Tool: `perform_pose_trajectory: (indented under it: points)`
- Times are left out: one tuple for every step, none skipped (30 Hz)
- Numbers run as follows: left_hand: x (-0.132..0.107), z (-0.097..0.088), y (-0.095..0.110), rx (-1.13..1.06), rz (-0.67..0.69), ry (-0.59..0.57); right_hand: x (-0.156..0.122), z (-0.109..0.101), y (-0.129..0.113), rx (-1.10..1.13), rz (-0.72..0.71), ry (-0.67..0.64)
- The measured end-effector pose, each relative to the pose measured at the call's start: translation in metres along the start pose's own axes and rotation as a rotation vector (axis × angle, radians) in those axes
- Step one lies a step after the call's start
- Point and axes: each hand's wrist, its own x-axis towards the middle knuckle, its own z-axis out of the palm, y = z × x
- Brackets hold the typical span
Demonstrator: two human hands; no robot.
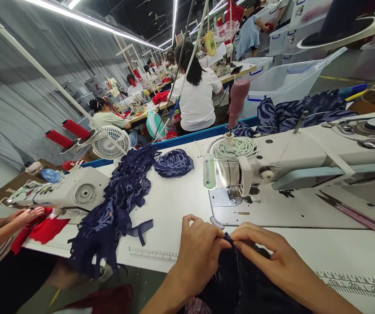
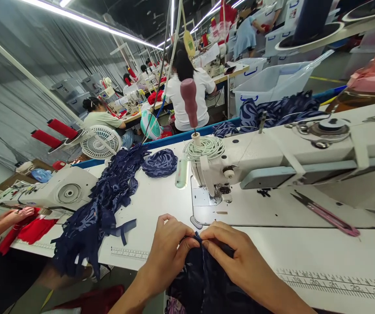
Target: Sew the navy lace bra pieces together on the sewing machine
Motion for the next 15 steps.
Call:
perform_pose_trajectory:
  points:
    - [0.001,-0.001,0.000,0.004,-0.001,-0.005,-0.001,0.000,-0.001,-0.012,-0.010,-0.017]
    - [0.002,-0.003,0.001,0.008,-0.004,-0.008,-0.002,-0.001,-0.002,-0.030,-0.013,-0.031]
    - [0.002,-0.004,0.002,0.009,-0.008,-0.012,-0.003,0.000,-0.003,-0.053,-0.007,-0.040]
    - [0.003,-0.004,0.002,0.003,-0.015,-0.018,-0.003,0.001,-0.004,-0.078,0.004,-0.038]
    - [0.004,-0.004,0.003,-0.012,-0.022,-0.025,-0.003,0.002,-0.005,-0.099,0.016,-0.029]
    - [0.004,-0.004,0.004,-0.040,-0.034,-0.033,-0.002,0.003,-0.006,-0.111,0.029,-0.016]
    - [0.003,-0.002,0.004,-0.077,-0.052,-0.029,-0.002,0.005,-0.006,-0.116,0.048,0.003]
    - [0.002,0.000,0.005,-0.109,-0.076,-0.004,-0.001,0.006,-0.006,-0.112,0.072,0.025]
    - [0.000,0.004,0.007,-0.125,-0.102,0.051,-0.001,0.006,-0.006,-0.105,0.102,0.048]
    - [-0.004,0.009,0.008,-0.119,-0.126,0.127,-0.001,0.006,-0.005,-0.096,0.132,0.068]
    - [-0.009,0.014,0.010,-0.093,-0.150,0.211,-0.002,0.005,-0.003,-0.088,0.156,0.086]
    - [-0.015,0.020,0.012,-0.052,-0.174,0.289,-0.004,0.005,0.000,-0.080,0.169,0.106]
    - [-0.022,0.027,0.015,-0.006,-0.197,0.334,-0.007,0.005,0.005,-0.075,0.164,0.120]
    - [-0.029,0.034,0.019,0.024,-0.237,0.352,-0.010,0.007,0.010,-0.076,0.142,0.138]
    - [-0.035,0.041,0.022,0.040,-0.283,0.335,-0.011,0.010,0.016,-0.074,0.109,0.167]
